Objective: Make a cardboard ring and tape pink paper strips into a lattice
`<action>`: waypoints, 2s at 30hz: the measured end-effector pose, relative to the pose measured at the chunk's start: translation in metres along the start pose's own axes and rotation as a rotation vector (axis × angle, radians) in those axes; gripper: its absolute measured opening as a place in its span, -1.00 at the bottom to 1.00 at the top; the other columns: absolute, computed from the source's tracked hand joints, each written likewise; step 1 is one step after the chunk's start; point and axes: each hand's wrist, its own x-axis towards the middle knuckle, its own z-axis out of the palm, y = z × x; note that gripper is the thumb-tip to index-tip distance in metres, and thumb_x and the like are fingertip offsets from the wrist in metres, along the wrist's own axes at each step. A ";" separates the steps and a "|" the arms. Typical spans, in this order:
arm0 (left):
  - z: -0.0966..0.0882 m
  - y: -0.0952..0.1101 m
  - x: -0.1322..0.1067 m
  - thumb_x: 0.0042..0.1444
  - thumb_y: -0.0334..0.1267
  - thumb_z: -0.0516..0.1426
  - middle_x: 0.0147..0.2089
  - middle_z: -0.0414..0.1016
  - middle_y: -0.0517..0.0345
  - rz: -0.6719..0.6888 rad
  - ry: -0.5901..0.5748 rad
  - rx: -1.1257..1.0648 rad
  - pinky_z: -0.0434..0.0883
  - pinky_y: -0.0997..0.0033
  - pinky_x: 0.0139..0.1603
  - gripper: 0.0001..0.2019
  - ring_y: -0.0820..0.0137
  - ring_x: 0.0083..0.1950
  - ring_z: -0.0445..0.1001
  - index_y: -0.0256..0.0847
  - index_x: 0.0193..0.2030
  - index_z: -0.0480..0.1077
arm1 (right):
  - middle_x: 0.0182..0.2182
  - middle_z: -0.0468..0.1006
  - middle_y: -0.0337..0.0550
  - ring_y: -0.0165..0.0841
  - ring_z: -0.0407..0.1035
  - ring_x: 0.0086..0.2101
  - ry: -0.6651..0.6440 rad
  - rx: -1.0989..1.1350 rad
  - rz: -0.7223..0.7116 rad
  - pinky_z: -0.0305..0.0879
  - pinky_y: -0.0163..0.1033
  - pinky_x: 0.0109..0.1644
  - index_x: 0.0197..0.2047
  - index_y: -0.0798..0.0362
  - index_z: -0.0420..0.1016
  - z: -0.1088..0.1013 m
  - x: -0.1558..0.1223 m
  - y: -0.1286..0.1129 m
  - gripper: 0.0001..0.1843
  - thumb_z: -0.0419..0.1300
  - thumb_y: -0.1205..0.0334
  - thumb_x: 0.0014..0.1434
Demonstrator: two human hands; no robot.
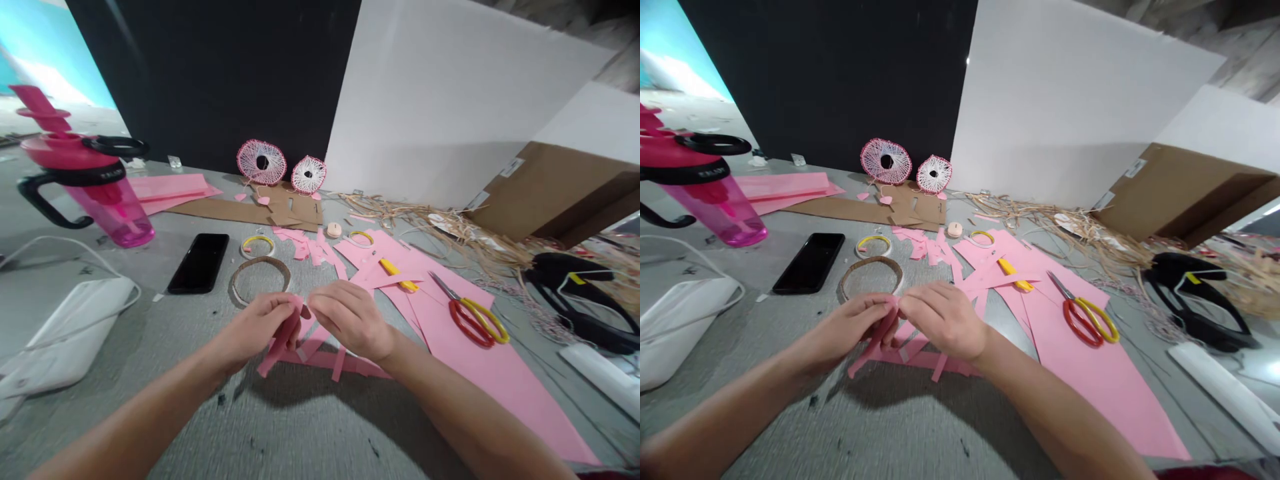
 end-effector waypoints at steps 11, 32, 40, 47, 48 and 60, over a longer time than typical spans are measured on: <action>-0.002 0.004 -0.003 0.19 -0.09 0.12 -0.48 0.51 0.17 0.007 -0.115 0.143 0.38 0.38 -0.26 -0.72 0.35 -0.39 0.50 -0.19 -0.46 0.41 | -0.29 0.62 -0.04 -0.33 0.47 -0.30 -0.133 -0.087 -0.128 0.35 -0.22 -0.25 -0.13 0.17 0.47 -0.008 0.001 0.000 -0.84 0.08 0.50 0.33; -0.001 0.005 -0.005 0.18 -0.19 0.04 -0.57 0.25 0.30 -0.022 -0.268 -0.012 0.43 0.39 -0.31 -0.74 0.43 -0.51 0.30 -0.14 -0.53 0.28 | -0.31 0.62 -0.04 -0.31 0.45 -0.33 -0.160 -0.122 -0.200 0.37 -0.19 -0.28 -0.07 0.15 0.42 -0.006 -0.005 0.000 -0.83 0.04 0.47 0.37; -0.003 0.007 -0.005 0.15 -0.13 0.06 -0.54 0.30 0.26 -0.053 -0.256 -0.004 0.38 0.39 -0.32 -0.73 0.41 -0.48 0.30 -0.15 -0.53 0.28 | -0.30 0.61 -0.05 -0.34 0.44 -0.34 -0.190 -0.138 -0.184 0.36 -0.21 -0.29 -0.09 0.14 0.45 -0.006 -0.005 0.000 -0.81 0.02 0.44 0.39; -0.003 0.007 -0.005 0.18 -0.10 0.05 -0.54 0.25 0.29 -0.064 -0.219 0.009 0.31 0.40 -0.35 -0.70 0.42 -0.49 0.28 -0.14 -0.54 0.23 | -0.28 0.60 -0.05 -0.33 0.44 -0.30 -0.213 -0.127 -0.165 0.36 -0.21 -0.25 -0.10 0.12 0.46 -0.005 -0.009 0.001 -0.81 0.03 0.45 0.38; -0.003 0.007 -0.005 0.18 -0.09 0.05 -0.54 0.24 0.29 -0.055 -0.208 0.022 0.30 0.40 -0.35 -0.69 0.43 -0.49 0.28 -0.15 -0.54 0.23 | -0.28 0.60 -0.05 -0.34 0.43 -0.31 -0.223 -0.124 -0.159 0.35 -0.21 -0.25 -0.10 0.12 0.46 -0.005 -0.010 0.001 -0.81 0.04 0.45 0.37; -0.007 0.004 -0.003 0.18 -0.13 0.04 -0.56 0.21 0.31 -0.019 -0.188 0.111 0.33 0.39 -0.33 -0.72 0.42 -0.50 0.26 -0.14 -0.53 0.25 | -0.39 0.53 -0.17 -0.38 0.30 -0.43 -0.328 -0.152 -0.142 0.22 -0.22 -0.37 -0.20 0.09 0.45 -0.006 -0.004 0.002 -0.78 0.01 0.46 0.38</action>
